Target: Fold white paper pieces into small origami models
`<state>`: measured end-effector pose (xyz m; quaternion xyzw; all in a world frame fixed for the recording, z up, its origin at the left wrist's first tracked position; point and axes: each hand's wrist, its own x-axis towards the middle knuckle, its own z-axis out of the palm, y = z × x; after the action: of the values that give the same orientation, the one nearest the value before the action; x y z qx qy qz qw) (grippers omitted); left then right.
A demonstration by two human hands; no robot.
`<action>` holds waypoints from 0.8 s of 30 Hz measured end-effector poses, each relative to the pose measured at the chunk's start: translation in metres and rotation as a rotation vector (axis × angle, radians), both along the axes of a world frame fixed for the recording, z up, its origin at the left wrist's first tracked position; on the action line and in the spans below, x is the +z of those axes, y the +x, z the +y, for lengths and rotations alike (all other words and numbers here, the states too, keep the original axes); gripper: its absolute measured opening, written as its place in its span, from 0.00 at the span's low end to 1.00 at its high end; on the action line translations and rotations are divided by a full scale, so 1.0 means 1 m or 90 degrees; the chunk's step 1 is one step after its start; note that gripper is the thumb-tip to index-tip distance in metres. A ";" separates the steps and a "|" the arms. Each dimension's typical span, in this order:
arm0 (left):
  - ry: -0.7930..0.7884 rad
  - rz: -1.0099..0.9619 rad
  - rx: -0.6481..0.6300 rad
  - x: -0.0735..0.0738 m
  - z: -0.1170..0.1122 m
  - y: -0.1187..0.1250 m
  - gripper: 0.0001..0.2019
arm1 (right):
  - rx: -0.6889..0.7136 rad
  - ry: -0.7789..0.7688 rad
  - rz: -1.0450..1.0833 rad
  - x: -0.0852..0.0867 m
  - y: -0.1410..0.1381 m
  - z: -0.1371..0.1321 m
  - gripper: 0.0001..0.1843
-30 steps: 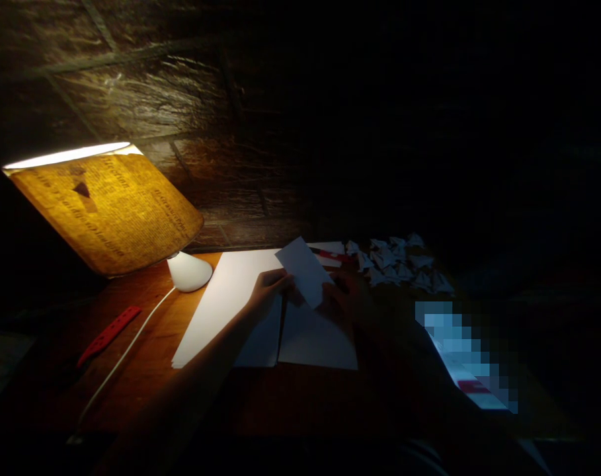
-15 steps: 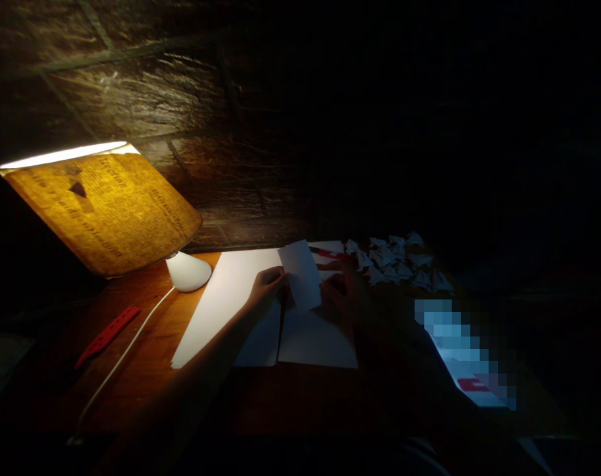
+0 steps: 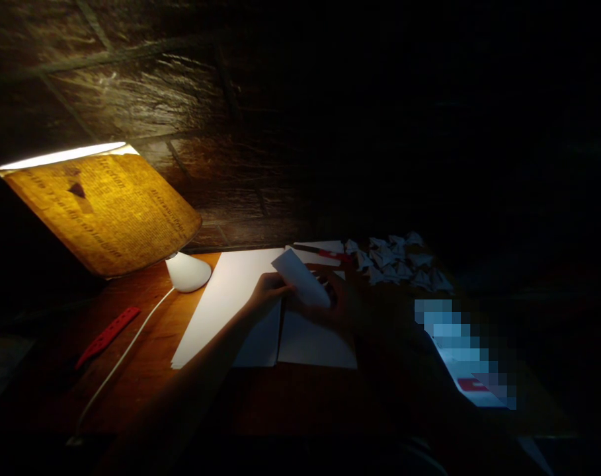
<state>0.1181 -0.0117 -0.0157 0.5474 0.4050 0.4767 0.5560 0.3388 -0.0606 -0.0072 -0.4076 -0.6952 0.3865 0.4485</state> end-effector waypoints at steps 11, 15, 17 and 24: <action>-0.116 -0.049 -0.048 0.000 -0.006 -0.002 0.18 | -0.207 -0.079 0.110 -0.003 0.002 0.012 0.15; -0.145 -0.048 -0.013 0.003 -0.006 -0.001 0.14 | -0.264 -0.165 0.111 -0.006 0.008 0.017 0.15; -0.151 -0.052 0.009 0.004 -0.006 0.000 0.13 | -0.246 -0.149 0.138 -0.006 0.009 0.018 0.11; -0.129 -0.107 0.113 0.008 -0.003 0.000 0.10 | -0.218 -0.138 0.082 -0.009 0.008 0.020 0.11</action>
<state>0.1179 -0.0144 -0.0081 0.4087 0.4498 0.5251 0.5958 0.3469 -0.0402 -0.0159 -0.5401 -0.5398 0.4024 0.5050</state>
